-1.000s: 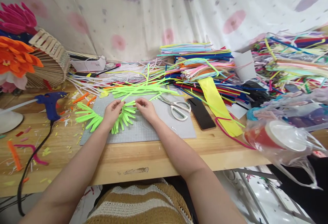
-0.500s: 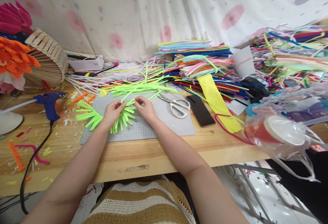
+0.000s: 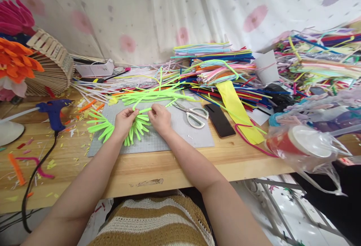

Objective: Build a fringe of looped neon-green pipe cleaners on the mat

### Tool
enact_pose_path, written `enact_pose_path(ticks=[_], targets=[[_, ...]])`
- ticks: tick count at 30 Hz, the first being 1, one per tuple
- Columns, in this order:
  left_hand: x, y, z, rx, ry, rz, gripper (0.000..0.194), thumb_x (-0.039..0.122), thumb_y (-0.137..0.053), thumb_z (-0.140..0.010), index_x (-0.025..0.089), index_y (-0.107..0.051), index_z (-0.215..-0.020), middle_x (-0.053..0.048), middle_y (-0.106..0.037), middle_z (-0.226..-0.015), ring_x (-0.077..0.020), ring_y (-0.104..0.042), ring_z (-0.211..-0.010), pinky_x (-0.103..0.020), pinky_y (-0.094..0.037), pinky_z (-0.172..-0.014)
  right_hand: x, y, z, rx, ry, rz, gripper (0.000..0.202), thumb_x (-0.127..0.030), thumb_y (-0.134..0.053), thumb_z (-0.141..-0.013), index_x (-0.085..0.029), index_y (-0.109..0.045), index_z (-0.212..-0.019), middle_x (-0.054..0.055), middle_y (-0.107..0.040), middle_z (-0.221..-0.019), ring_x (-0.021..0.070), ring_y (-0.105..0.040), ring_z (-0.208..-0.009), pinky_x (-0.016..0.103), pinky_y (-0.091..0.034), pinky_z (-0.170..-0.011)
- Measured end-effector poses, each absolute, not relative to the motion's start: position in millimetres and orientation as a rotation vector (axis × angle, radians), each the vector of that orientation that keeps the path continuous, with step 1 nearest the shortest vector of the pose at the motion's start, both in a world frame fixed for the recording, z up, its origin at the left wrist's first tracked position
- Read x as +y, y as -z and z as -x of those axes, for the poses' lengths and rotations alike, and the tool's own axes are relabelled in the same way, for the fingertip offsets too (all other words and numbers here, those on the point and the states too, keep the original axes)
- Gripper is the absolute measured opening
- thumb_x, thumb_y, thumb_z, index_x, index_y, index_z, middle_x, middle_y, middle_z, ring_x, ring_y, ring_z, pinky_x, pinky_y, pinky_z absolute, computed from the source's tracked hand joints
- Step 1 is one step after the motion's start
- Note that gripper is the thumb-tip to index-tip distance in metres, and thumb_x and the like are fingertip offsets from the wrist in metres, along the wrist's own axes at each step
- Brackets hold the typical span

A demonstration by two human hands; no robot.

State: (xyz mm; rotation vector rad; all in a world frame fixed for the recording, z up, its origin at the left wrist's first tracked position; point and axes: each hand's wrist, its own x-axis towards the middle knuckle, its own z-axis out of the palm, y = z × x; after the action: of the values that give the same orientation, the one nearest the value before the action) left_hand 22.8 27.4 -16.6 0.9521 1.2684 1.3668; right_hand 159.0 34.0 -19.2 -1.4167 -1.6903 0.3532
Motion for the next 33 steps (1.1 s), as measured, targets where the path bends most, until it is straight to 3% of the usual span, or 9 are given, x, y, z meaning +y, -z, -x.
enact_pose_path(ticks=[2,7,9,15,29,33], targets=[[28,17,-19,1.260,-1.384,-0.974,0.028,0.035,-0.070,-0.054,0.015,-0.061,-0.072,0.002,-0.059,-0.060,-0.0108,-0.054,-0.057,-0.023,-0.042,-0.058,35,19,-163,-1.720,-0.457,1.361,0.010,-0.020,-0.043,-0.070,-0.018,-0.049,-0.063,0.000,-0.052,-0.065,0.0124,-0.046,-0.068,0.024,-0.035,-0.064],[30,17,-1,1.274,-1.385,-1.185,0.024,0.033,-0.067,-0.059,0.016,-0.062,-0.075,0.000,-0.062,-0.068,-0.0103,-0.054,-0.063,-0.023,-0.042,-0.063,40,16,-181,-1.586,-1.347,1.091,0.022,-0.037,-0.048,-0.074,-0.019,-0.058,-0.082,0.001,-0.060,-0.076,0.0093,-0.049,-0.059,0.021,-0.038,-0.050],[30,16,2,1.306,-1.362,-1.251,0.022,0.032,-0.065,-0.061,0.016,-0.062,-0.075,0.000,-0.062,-0.069,-0.0106,-0.054,-0.062,-0.023,-0.042,-0.062,40,14,-186,-1.484,-1.504,1.059,0.028,-0.043,-0.052,-0.072,-0.019,-0.060,-0.084,0.001,-0.061,-0.079,0.0079,-0.048,-0.057,0.019,-0.037,-0.046],[27,15,-3,1.371,-1.302,-1.424,0.019,0.032,-0.061,-0.065,0.017,-0.063,-0.077,0.000,-0.062,-0.070,-0.0118,-0.053,-0.062,-0.023,-0.041,-0.060,39,11,-183,-1.422,-1.531,1.073,0.025,-0.039,-0.060,-0.066,-0.016,-0.063,-0.075,-0.005,-0.051,-0.054,0.0047,-0.042,-0.046,0.018,-0.035,-0.044],[25,16,0,1.401,-1.283,-1.549,0.021,0.034,-0.057,-0.069,0.018,-0.064,-0.080,-0.002,-0.065,-0.077,-0.0140,-0.057,-0.069,-0.024,-0.043,-0.065,39,19,-182,-1.527,-1.319,1.111,0.025,-0.038,-0.060,-0.066,-0.016,-0.066,-0.075,-0.004,-0.053,-0.053,0.0061,-0.044,-0.046,0.020,-0.036,-0.047],[25,17,1,1.380,-1.283,-1.503,0.020,0.033,-0.058,-0.068,0.018,-0.064,-0.080,-0.002,-0.065,-0.075,-0.0136,-0.057,-0.067,-0.024,-0.043,-0.064,38,19,-183,-1.642,-1.226,1.121,0.027,-0.038,-0.057,-0.070,-0.018,-0.069,-0.084,-0.002,-0.060,-0.060,0.0070,-0.046,-0.048,0.020,-0.037,-0.050]])
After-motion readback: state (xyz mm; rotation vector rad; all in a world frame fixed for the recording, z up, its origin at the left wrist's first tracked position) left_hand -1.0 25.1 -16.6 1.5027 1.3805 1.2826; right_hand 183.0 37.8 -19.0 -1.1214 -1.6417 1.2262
